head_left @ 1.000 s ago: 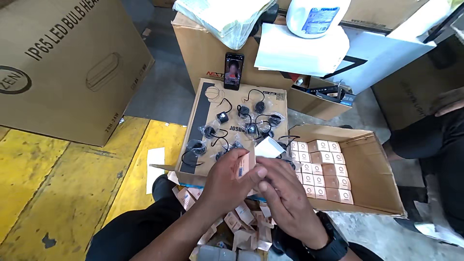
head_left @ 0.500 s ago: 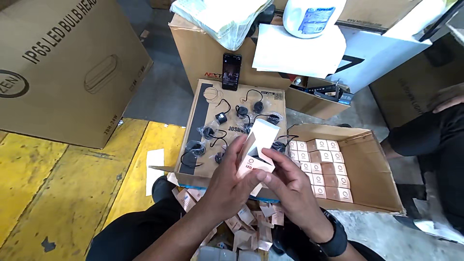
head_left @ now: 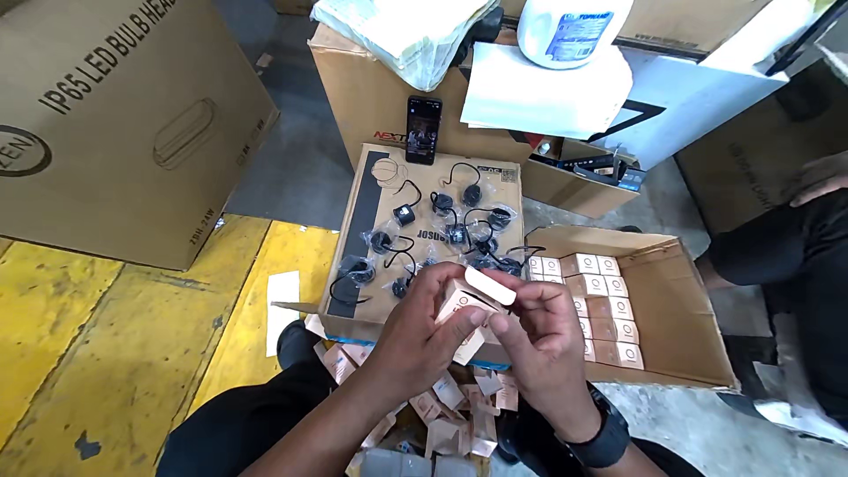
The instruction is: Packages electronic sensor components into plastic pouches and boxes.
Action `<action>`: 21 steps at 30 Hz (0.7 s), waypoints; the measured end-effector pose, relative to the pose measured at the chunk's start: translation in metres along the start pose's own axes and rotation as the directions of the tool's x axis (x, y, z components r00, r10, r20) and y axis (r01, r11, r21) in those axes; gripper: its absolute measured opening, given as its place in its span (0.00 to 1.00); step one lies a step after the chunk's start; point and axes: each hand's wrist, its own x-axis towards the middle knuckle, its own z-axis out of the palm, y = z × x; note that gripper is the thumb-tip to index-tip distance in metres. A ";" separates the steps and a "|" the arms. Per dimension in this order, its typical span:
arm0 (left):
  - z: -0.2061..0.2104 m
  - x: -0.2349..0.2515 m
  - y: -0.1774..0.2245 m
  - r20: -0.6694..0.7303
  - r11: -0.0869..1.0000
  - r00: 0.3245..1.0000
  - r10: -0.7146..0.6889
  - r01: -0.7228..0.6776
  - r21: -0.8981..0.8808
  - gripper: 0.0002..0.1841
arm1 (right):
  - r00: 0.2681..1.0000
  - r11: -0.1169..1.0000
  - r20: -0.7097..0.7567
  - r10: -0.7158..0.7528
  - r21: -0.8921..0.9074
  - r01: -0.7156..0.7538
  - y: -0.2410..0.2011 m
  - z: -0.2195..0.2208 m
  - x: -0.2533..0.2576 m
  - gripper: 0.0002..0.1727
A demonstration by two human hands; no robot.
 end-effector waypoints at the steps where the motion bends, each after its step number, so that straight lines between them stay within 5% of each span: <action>1: 0.000 0.000 0.000 0.006 1.000 1.000 -0.023 0.023 0.012 0.32 | 1.000 1.000 -0.022 0.011 -0.008 -0.011 -0.001 0.000 0.001 0.22; 11: -0.002 0.001 -0.003 -0.031 0.995 0.995 -0.097 0.098 0.025 0.38 | 0.992 0.991 0.117 -0.053 -0.118 0.067 0.000 -0.009 0.003 0.17; 21: -0.001 0.000 -0.001 -0.028 0.992 0.992 -0.122 0.123 0.032 0.38 | 0.998 0.982 0.045 -0.037 -0.185 0.045 -0.003 -0.005 0.003 0.12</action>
